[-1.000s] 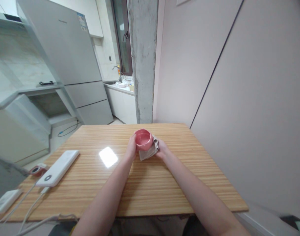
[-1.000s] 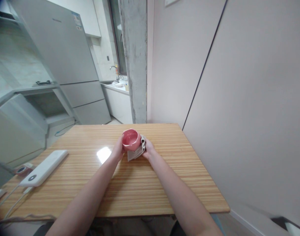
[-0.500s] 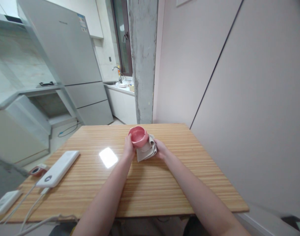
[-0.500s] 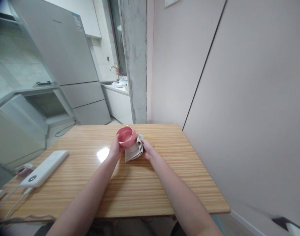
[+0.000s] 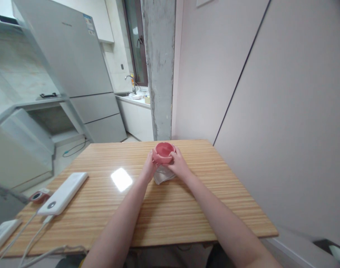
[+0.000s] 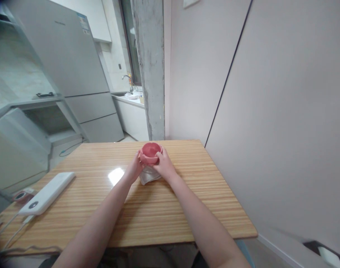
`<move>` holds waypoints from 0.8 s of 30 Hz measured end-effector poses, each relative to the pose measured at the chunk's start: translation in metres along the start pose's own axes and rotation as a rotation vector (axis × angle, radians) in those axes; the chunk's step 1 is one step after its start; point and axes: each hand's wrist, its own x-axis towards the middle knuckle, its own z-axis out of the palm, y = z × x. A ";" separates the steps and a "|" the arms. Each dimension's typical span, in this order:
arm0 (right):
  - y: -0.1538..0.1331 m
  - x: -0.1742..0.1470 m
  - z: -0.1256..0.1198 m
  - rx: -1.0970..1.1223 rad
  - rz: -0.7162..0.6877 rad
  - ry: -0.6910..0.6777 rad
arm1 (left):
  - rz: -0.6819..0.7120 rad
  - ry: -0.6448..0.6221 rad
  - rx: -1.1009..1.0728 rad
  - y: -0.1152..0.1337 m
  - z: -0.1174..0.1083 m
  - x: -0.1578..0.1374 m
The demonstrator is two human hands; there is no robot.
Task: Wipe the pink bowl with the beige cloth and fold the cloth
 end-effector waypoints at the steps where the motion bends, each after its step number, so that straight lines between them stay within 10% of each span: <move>1: 0.006 0.003 -0.006 -0.027 0.023 0.066 | 0.015 0.008 0.075 -0.001 -0.001 0.001; 4: 0.030 0.009 -0.035 -0.215 0.116 0.283 | 0.194 0.002 0.446 -0.005 -0.008 0.000; 11: 0.079 0.003 -0.109 -0.687 0.282 0.629 | 0.486 -0.479 1.093 -0.014 -0.013 -0.011; 24: 0.096 -0.006 -0.112 -0.746 0.381 0.629 | 0.539 -0.520 1.346 -0.012 -0.020 -0.006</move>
